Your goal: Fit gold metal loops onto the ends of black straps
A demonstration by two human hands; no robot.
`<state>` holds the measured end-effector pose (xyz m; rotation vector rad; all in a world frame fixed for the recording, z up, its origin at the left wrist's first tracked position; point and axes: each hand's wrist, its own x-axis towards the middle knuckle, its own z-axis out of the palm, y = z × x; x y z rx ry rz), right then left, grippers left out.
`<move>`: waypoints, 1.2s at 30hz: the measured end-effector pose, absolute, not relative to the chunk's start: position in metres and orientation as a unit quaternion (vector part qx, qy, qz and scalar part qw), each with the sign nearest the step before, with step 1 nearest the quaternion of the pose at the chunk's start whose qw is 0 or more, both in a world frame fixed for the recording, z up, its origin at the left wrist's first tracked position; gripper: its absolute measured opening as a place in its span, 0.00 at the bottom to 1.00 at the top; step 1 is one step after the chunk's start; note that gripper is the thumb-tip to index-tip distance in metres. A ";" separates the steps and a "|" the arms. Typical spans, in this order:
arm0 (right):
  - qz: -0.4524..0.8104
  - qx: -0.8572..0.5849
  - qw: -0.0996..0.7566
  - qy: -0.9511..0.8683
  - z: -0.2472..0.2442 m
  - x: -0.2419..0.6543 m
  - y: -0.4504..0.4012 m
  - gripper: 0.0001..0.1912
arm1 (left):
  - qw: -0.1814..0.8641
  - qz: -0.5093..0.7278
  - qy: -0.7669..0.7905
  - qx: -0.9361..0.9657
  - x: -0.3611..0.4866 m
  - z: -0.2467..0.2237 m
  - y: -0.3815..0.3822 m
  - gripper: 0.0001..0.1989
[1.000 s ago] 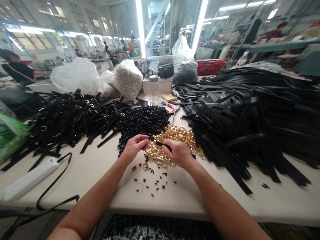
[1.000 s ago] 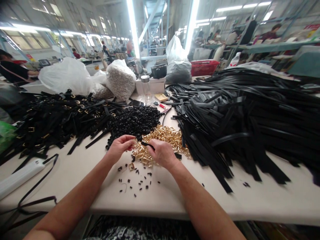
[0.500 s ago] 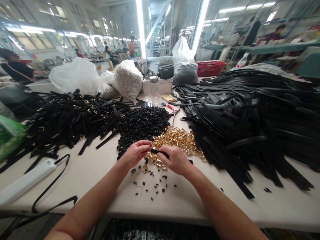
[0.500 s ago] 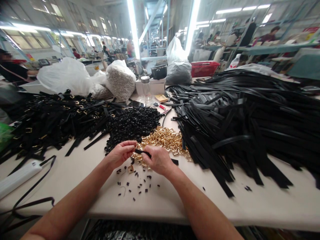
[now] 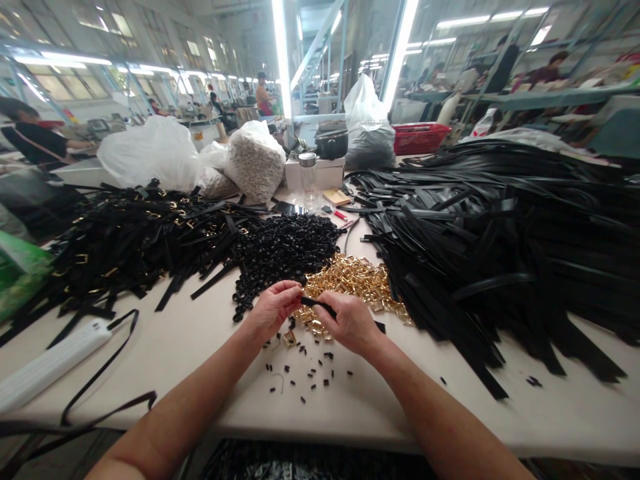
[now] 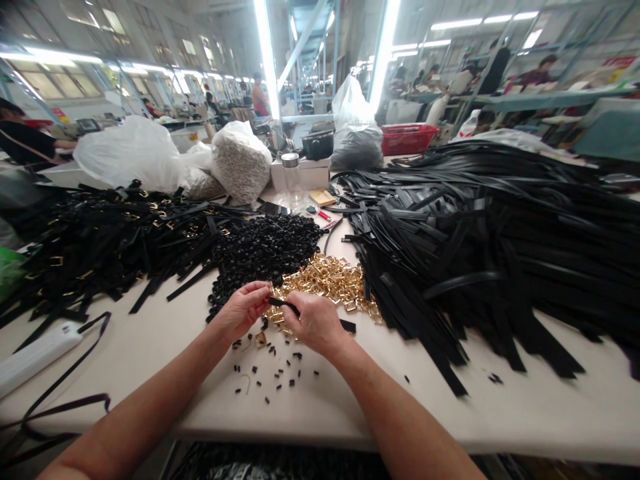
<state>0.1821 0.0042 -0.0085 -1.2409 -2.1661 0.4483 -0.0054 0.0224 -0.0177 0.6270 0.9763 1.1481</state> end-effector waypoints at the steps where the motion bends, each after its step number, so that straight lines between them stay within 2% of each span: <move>1: 0.162 -0.473 0.299 -0.813 -0.009 0.182 0.004 0.08 | 0.683 0.520 0.428 0.281 -0.004 -0.018 0.022 0.13; 7: 0.153 -0.492 0.306 -0.801 -0.006 0.181 0.004 0.10 | 0.654 0.534 0.424 0.328 0.001 -0.018 0.016 0.11; 16: 0.258 -0.453 0.353 -0.777 -0.005 0.184 0.006 0.09 | 0.560 0.496 0.458 0.480 0.007 -0.018 0.006 0.08; 29: 0.298 -0.441 0.305 -0.790 0.005 0.189 0.003 0.07 | 0.446 0.548 0.469 0.529 0.005 -0.005 0.000 0.06; 36: 0.273 -0.432 0.304 -0.804 0.004 0.187 0.003 0.07 | 0.475 0.532 0.481 0.510 0.008 -0.004 0.001 0.07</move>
